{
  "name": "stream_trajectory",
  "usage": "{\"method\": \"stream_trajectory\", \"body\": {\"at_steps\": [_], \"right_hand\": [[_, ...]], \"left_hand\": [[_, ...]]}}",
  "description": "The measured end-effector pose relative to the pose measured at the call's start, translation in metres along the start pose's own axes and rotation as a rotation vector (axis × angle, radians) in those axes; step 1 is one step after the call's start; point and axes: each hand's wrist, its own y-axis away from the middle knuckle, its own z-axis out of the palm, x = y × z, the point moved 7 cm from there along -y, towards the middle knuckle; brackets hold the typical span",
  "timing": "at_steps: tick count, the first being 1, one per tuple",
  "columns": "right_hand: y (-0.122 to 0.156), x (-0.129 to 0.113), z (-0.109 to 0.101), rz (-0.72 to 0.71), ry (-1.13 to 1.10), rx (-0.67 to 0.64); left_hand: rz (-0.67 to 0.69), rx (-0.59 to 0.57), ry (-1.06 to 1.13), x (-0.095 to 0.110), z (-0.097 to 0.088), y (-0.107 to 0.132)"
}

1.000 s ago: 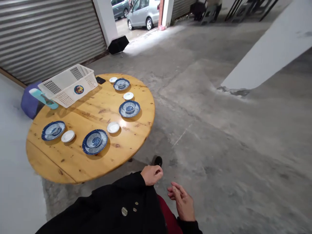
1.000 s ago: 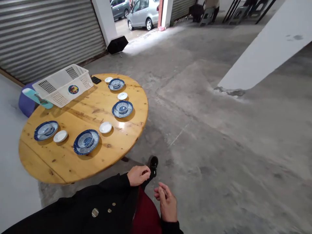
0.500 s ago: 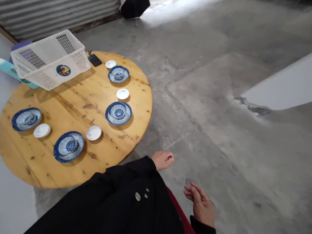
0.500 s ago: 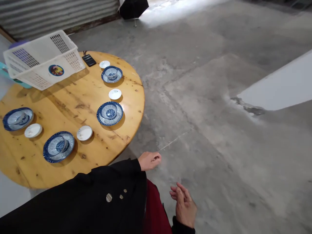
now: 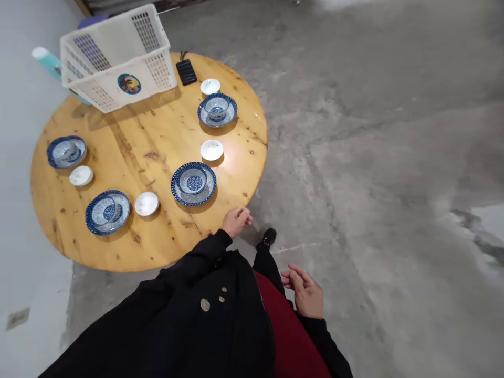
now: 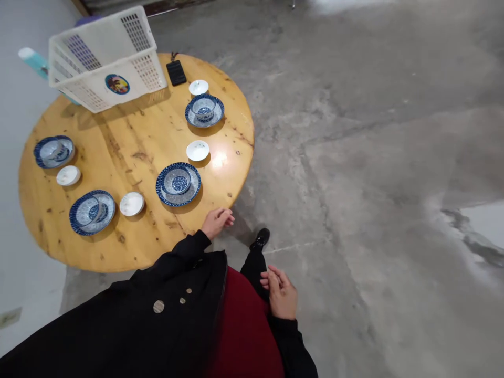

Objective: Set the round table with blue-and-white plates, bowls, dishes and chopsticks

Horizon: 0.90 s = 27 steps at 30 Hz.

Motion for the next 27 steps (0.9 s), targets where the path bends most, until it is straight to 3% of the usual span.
{"method": "stream_trajectory", "body": {"at_steps": [8,11,13,16,19,27], "right_hand": [[-0.147,-0.088,-0.084,-0.078,0.107,-0.056],[-0.196,-0.123,-0.107,-0.109,0.166,-0.058],[-0.225,-0.145,-0.111,-0.134,0.195,-0.072],[-0.26,-0.172,-0.096,-0.142,0.248,-0.158],[-0.286,-0.19,-0.066,-0.124,0.303,-0.269],[-0.326,-0.231,0.01,-0.08,0.443,-0.487]], "left_hand": [[0.017,0.615,0.424,0.055,-0.014,-0.098],[-0.019,0.761,0.475,0.064,-0.019,-0.123],[-0.041,0.82,0.495,0.067,-0.022,-0.136],[-0.078,0.896,0.521,0.07,-0.031,-0.148],[-0.113,0.939,0.575,0.07,-0.043,-0.156],[-0.194,0.977,0.646,0.067,-0.066,-0.176]]}}
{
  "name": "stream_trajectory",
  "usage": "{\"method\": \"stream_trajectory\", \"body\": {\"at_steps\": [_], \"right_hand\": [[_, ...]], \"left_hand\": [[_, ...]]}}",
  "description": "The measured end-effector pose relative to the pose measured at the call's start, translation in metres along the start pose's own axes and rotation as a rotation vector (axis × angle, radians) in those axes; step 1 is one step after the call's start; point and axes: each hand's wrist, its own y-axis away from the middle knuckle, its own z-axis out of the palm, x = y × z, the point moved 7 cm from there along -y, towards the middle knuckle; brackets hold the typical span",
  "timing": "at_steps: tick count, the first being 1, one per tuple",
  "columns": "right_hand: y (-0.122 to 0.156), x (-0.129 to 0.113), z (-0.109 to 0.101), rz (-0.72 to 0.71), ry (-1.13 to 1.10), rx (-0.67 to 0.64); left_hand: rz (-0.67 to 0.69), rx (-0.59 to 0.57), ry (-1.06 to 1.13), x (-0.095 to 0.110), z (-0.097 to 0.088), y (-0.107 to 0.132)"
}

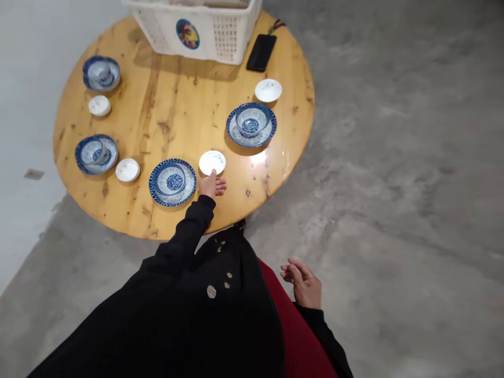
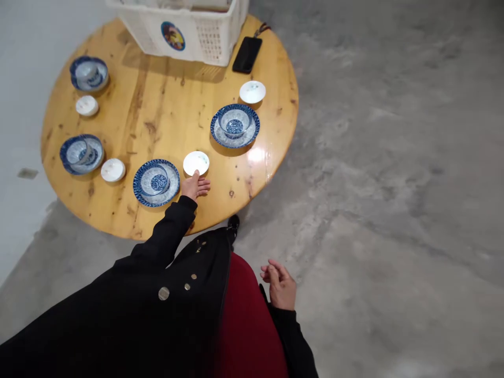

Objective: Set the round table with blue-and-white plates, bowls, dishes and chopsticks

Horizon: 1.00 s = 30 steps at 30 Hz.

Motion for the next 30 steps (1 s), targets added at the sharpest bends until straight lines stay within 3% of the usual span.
{"method": "stream_trajectory", "body": {"at_steps": [10,19,30], "right_hand": [[-0.09,-0.086,-0.01,-0.064,0.178,-0.069],[-0.112,-0.105,0.026,-0.008,0.263,-0.274],[-0.179,-0.166,0.02,-0.141,0.336,-0.329]], "left_hand": [[-0.134,0.083,0.111,-0.013,0.005,-0.007],[-0.135,0.19,0.176,-0.022,0.003,0.006],[-0.158,0.259,0.211,-0.024,0.008,0.026]]}}
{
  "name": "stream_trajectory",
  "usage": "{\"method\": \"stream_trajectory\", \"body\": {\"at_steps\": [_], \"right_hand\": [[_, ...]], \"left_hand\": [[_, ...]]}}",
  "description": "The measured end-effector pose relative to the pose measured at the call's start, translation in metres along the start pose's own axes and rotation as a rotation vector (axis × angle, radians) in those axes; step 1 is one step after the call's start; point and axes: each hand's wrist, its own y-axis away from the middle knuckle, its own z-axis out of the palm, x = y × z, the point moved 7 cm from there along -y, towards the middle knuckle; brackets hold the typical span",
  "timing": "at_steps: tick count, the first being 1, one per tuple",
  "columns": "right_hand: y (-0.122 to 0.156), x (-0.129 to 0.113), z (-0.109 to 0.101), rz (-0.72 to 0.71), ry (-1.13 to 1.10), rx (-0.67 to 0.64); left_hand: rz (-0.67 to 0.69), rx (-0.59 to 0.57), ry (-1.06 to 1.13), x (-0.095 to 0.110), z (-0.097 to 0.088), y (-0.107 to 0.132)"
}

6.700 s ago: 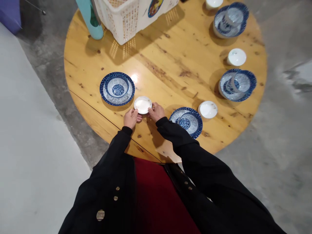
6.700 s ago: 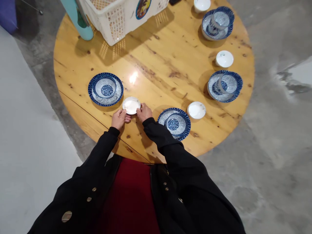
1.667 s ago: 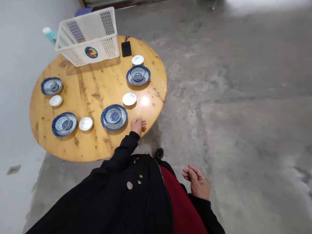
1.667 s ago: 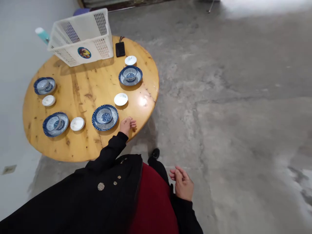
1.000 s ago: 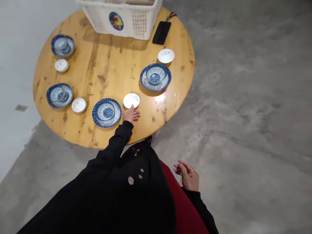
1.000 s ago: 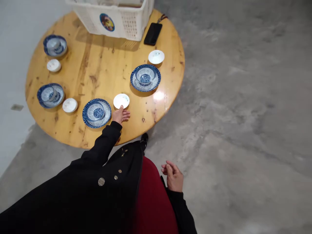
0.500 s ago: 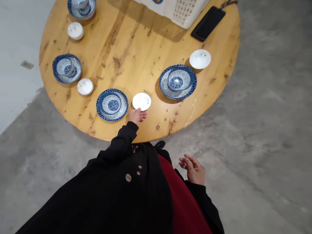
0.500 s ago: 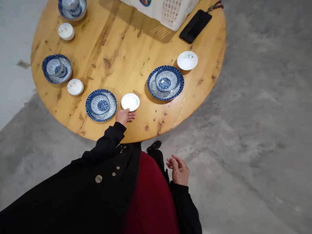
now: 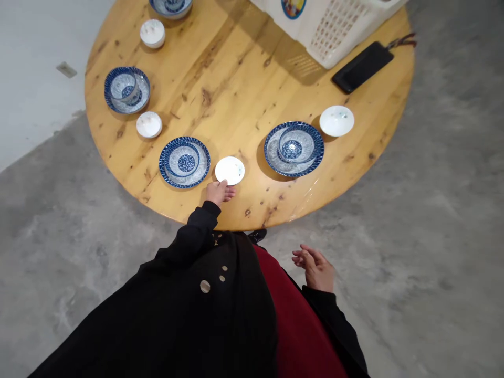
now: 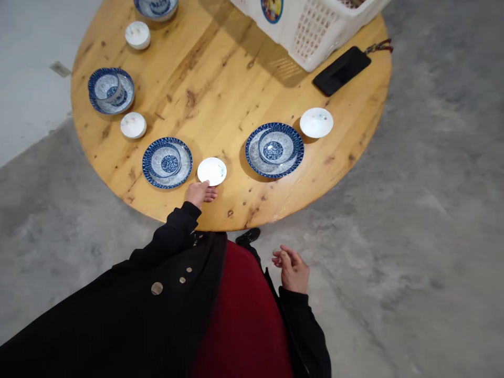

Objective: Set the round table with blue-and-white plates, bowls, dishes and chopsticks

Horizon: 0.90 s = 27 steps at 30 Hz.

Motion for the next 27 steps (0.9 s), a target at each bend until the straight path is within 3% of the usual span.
{"method": "stream_trajectory", "body": {"at_steps": [9,27], "right_hand": [[-0.01,-0.008,0.02,0.025,0.019,-0.107],[-0.022,-0.015,0.017,0.008,0.045,-0.102]], "left_hand": [[0.005,0.035,0.008,-0.002,-0.002,-0.002],[0.008,0.081,0.053,-0.002,-0.004,-0.002]]}}
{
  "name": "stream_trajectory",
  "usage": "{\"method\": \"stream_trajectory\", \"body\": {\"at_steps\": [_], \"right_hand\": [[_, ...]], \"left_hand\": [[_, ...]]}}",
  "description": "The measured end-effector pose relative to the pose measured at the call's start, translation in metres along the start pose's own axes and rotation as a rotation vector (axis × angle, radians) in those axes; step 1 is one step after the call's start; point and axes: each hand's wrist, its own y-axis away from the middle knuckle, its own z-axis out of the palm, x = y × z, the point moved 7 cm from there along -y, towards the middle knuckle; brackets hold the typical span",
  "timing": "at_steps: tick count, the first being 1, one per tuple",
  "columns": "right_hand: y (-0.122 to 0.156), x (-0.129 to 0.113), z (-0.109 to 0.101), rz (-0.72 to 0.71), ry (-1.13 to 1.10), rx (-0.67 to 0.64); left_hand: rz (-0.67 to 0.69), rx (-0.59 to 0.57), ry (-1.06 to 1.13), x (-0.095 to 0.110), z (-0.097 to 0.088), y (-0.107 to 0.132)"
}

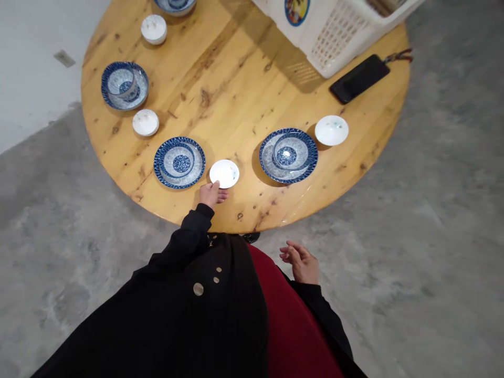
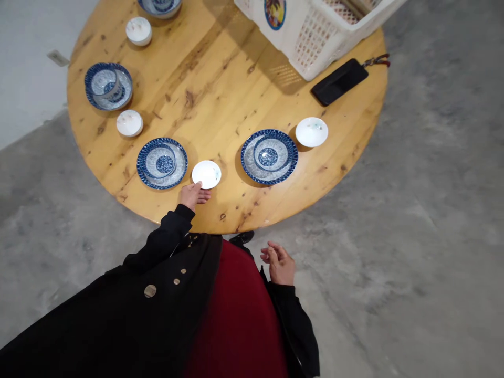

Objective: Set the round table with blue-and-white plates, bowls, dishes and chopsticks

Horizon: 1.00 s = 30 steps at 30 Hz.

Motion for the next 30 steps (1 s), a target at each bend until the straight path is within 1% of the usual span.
{"method": "stream_trajectory", "body": {"at_steps": [7,11,13,15,16,18,20,23,27,30], "right_hand": [[-0.001,0.004,-0.001,0.007,-0.032,0.004],[-0.005,0.004,-0.006,-0.015,-0.089,0.009],[-0.008,0.003,-0.013,-0.028,-0.124,0.026],[-0.011,0.004,-0.024,-0.036,-0.164,0.053],[-0.012,0.004,-0.032,-0.041,-0.182,0.068],[-0.014,0.006,-0.049,-0.047,-0.209,0.098],[-0.015,0.01,-0.071,-0.043,-0.227,0.128],[-0.015,0.021,-0.109,-0.032,-0.265,0.18],[-0.006,0.047,-0.166,-0.025,-0.344,0.271],[-0.002,0.071,-0.203,-0.002,-0.375,0.333]], "left_hand": [[0.035,0.026,-0.003,0.008,-0.004,0.005],[0.042,0.022,-0.053,0.004,-0.007,0.017],[0.061,-0.003,-0.078,0.0,-0.001,0.027],[0.081,-0.056,-0.103,-0.005,0.014,0.04],[0.089,-0.094,-0.117,-0.008,0.025,0.047],[0.111,-0.191,-0.146,-0.012,0.055,0.063],[0.13,-0.29,-0.18,-0.016,0.091,0.08],[0.161,-0.408,-0.253,-0.021,0.149,0.104],[0.209,-0.547,-0.381,-0.034,0.219,0.134],[0.23,-0.614,-0.442,-0.048,0.262,0.155]]}}
